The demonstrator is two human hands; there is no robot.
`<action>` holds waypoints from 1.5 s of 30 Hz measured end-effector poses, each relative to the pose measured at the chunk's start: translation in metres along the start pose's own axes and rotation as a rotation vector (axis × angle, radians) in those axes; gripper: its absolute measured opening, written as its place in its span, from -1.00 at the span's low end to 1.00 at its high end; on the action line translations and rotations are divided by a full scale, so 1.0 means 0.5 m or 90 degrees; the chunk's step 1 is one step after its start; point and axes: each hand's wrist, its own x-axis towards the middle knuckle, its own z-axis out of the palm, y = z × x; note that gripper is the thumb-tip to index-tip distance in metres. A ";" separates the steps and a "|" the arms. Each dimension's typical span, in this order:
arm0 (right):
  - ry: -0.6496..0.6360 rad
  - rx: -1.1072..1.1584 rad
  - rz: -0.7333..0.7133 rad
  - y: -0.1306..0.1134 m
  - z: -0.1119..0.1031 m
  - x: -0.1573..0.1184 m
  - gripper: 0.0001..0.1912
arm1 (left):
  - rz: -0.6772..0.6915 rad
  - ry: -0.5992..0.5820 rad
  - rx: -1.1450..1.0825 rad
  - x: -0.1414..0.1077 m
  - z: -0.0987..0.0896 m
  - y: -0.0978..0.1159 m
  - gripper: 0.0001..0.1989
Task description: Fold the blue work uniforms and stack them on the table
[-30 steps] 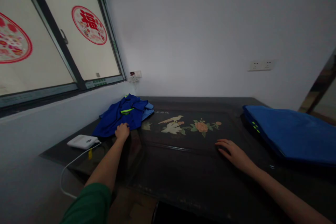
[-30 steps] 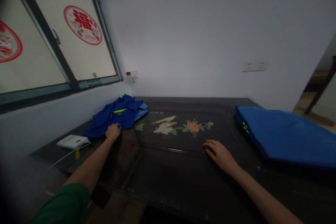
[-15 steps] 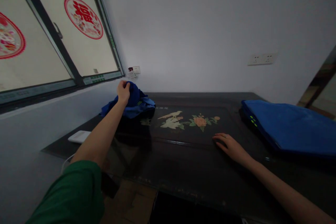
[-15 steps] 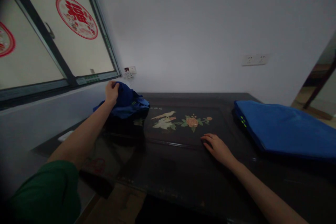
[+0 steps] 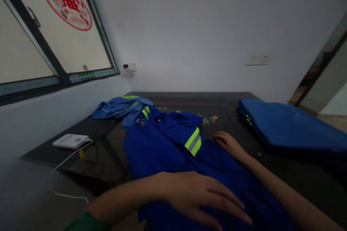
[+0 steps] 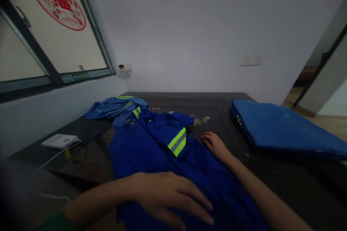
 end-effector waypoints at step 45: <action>-0.217 0.054 -0.130 -0.409 -0.166 -0.170 -0.51 | -0.287 0.873 -0.107 -0.091 -0.270 -0.152 -0.82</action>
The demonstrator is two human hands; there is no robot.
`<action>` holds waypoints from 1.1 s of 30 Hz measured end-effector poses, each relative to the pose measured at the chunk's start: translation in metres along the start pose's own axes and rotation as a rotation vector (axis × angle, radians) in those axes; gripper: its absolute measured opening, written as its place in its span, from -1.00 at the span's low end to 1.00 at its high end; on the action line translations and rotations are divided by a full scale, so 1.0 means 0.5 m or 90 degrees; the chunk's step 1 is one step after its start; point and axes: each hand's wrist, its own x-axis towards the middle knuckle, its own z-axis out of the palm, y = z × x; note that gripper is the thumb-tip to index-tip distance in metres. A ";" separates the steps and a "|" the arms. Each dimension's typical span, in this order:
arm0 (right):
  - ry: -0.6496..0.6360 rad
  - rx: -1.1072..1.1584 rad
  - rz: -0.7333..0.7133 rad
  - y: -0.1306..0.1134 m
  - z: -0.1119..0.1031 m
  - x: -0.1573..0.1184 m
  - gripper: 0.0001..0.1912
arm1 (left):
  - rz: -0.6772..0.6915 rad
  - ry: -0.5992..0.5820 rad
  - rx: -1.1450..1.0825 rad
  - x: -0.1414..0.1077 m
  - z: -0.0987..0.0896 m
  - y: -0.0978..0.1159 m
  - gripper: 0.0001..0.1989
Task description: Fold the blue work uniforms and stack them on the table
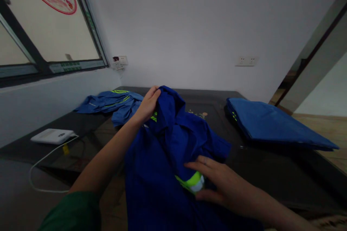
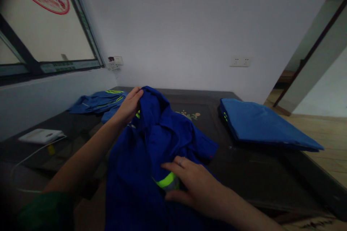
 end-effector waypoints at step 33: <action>0.516 0.057 0.260 0.359 -0.147 0.158 -0.91 | 0.034 -0.074 0.544 -0.119 -0.139 -0.053 -0.67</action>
